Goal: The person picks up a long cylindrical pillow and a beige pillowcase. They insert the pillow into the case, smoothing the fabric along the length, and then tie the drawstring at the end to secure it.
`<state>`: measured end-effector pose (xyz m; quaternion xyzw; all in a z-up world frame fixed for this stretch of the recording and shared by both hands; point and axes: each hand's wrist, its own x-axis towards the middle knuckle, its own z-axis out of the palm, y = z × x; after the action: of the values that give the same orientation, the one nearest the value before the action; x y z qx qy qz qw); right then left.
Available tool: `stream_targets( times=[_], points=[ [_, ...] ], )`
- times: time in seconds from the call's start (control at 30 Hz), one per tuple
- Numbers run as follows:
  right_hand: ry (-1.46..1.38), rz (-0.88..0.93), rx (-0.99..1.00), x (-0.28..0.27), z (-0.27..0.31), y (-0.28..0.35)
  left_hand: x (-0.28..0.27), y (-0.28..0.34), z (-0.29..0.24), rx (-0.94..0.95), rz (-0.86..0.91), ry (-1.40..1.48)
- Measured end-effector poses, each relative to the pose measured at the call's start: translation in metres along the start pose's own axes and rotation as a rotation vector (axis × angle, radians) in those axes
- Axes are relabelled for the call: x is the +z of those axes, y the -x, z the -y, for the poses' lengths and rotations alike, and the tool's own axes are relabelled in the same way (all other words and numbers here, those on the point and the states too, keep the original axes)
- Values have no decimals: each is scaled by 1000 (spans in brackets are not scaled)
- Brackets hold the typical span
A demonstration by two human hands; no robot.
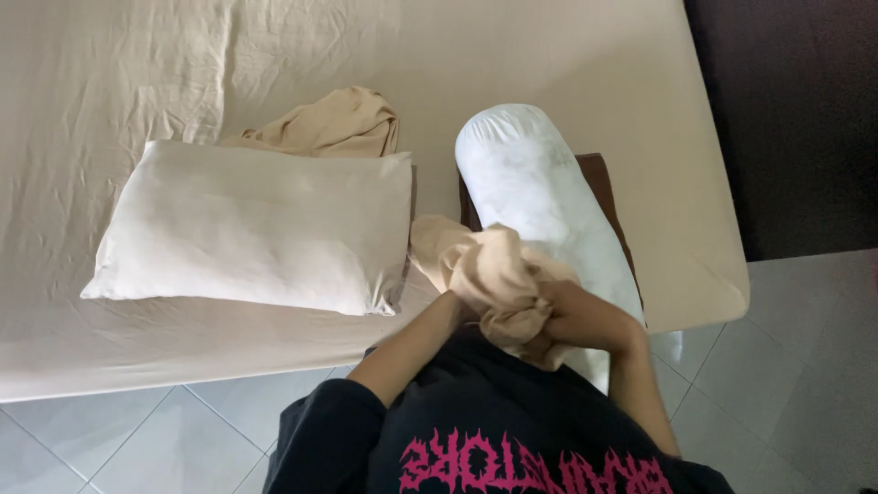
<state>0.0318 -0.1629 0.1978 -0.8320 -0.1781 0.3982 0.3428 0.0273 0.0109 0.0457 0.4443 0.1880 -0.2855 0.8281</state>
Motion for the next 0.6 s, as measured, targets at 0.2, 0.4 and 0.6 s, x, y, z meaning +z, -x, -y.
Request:
stream_targets(
  times=[0.2,0.4,0.6],
  points=[
    [83,-450,-313,-11,7,-61,-39,20,-115,514,-70,64],
    [157,-1058,-613,-56,55,-86,-70,42,-207,992,-155,157],
    [-141,-764,-166,-35,-50,-136,-160,45,-77,799,-697,-654]
  ],
)
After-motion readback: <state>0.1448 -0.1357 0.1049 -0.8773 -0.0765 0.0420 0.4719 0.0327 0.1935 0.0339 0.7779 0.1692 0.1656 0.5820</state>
